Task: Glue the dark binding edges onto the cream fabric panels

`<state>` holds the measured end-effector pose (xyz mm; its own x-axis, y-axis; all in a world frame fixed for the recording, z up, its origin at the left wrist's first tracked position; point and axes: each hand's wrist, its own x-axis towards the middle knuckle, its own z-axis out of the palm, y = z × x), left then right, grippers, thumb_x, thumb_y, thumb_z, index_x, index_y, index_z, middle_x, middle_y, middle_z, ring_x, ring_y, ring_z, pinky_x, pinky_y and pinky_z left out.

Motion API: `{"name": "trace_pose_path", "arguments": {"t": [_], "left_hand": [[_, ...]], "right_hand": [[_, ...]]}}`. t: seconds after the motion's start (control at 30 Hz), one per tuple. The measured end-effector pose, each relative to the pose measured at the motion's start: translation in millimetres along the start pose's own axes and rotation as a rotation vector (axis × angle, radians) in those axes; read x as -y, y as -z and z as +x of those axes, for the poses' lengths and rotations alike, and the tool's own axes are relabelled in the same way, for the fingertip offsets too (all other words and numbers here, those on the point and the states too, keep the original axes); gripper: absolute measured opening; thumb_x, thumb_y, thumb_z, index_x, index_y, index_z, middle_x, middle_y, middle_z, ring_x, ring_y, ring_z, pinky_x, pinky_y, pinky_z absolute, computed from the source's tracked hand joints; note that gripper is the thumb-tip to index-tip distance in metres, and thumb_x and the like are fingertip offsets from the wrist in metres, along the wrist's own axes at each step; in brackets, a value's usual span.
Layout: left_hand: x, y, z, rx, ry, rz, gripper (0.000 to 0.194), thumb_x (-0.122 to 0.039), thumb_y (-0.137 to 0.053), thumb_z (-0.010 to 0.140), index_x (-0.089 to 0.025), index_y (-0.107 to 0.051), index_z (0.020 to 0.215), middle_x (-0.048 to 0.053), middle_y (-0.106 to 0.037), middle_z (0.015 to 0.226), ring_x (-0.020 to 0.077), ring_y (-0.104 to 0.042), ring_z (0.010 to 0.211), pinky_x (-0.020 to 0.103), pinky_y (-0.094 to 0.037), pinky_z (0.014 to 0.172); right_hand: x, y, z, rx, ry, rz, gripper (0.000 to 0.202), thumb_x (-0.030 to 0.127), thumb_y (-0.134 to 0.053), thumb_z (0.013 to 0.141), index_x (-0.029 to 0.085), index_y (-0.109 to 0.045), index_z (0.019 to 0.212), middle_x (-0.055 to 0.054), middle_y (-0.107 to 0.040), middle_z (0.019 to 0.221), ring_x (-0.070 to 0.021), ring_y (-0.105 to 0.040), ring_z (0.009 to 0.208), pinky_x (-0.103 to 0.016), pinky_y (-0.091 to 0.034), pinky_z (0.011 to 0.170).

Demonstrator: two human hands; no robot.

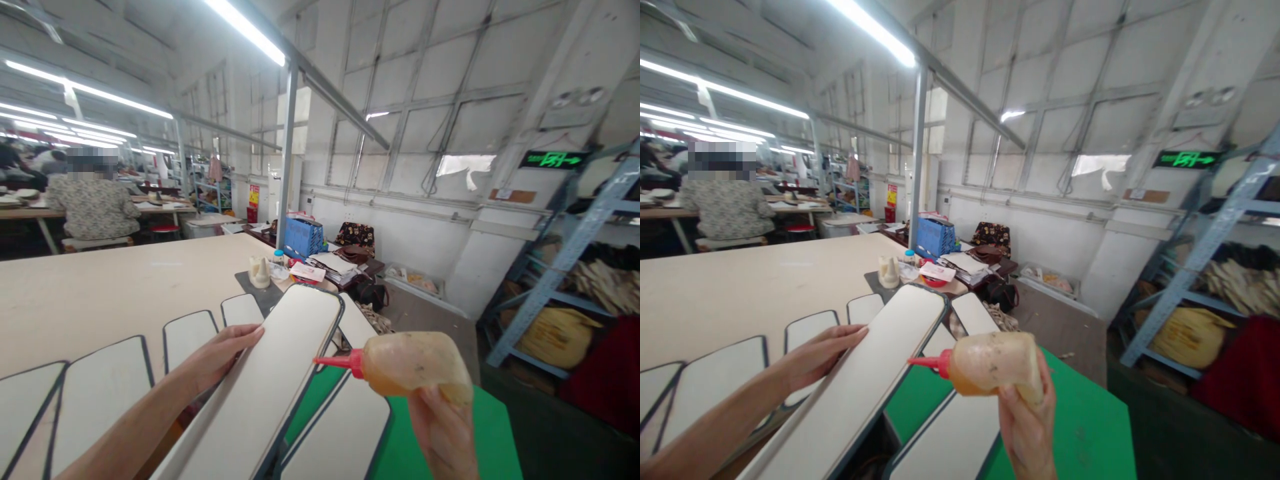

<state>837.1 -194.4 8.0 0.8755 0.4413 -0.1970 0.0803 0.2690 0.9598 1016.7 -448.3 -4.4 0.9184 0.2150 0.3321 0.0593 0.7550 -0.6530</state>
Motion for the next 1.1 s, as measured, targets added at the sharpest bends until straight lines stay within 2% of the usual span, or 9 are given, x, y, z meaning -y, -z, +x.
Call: {"name": "trace_pose_path", "arguments": {"t": [0.23,0.5,0.6,0.73,0.9,1.1], "left_hand": [[3.4,4.7,2.4,-0.015,0.001,-0.033,0.037,-0.041,-0.075,0.069,-0.012,-0.07,0.091,0.01,-0.076,0.077,0.0203,-0.07,0.064,0.026,-0.055,0.057],[4.4,7.1,7.1,-0.107,0.058,-0.078,0.048,-0.042,-0.083,0.056,-0.009,-0.069,0.088,0.012,-0.076,0.075,0.0219,-0.07,0.062,0.029,-0.057,0.056],[4.1,7.8,8.8,-0.123,0.064,-0.104,0.047,-0.039,-0.084,0.054,-0.009,-0.069,0.087,0.012,-0.076,0.075,0.0224,-0.07,0.063,0.03,-0.058,0.057],[2.6,9.3,12.8,-0.143,0.081,-0.105,0.039,-0.035,-0.082,0.06,-0.008,-0.07,0.085,0.012,-0.076,0.075,0.022,-0.069,0.059,0.03,-0.057,0.055],[1.5,11.7,20.0,-0.147,0.073,-0.118,0.032,-0.032,-0.079,0.065,-0.008,-0.07,0.084,0.012,-0.075,0.073,0.022,-0.069,0.059,0.031,-0.057,0.056],[-0.6,12.4,29.1,-0.183,0.065,-0.137,0.025,-0.029,-0.076,0.068,-0.008,-0.069,0.08,0.011,-0.074,0.065,0.0213,-0.068,0.055,0.031,-0.056,0.054]], "right_hand": [[-3.3,-2.3,-7.4,0.008,-0.025,-0.041,0.052,0.022,-0.084,0.052,0.027,-0.069,0.101,-0.001,-0.075,0.09,-0.0172,-0.068,0.077,-0.026,-0.054,0.071],[-10.9,-5.8,-13.0,0.056,-0.063,-0.083,0.045,0.031,-0.085,0.053,0.025,-0.07,0.096,-0.004,-0.074,0.087,-0.0224,-0.067,0.078,-0.034,-0.051,0.073],[-9.9,-8.9,-16.5,0.066,-0.107,-0.054,0.045,0.032,-0.086,0.051,0.025,-0.072,0.092,-0.003,-0.074,0.084,-0.0212,-0.068,0.076,-0.032,-0.052,0.073],[-8.2,-14.1,-21.5,0.049,-0.158,-0.026,0.043,0.033,-0.088,0.048,0.026,-0.073,0.088,-0.003,-0.075,0.078,-0.0204,-0.069,0.072,-0.03,-0.054,0.07],[-7.9,-18.0,-27.6,0.0,-0.211,0.009,0.052,0.03,-0.09,0.042,0.027,-0.072,0.091,0.002,-0.076,0.084,-0.0176,-0.069,0.07,-0.026,-0.056,0.067],[-10.1,-12.9,-34.0,-0.006,-0.206,0.007,0.059,0.028,-0.09,0.046,0.031,-0.069,0.101,0.003,-0.075,0.092,-0.0159,-0.07,0.078,-0.022,-0.055,0.07]]}}
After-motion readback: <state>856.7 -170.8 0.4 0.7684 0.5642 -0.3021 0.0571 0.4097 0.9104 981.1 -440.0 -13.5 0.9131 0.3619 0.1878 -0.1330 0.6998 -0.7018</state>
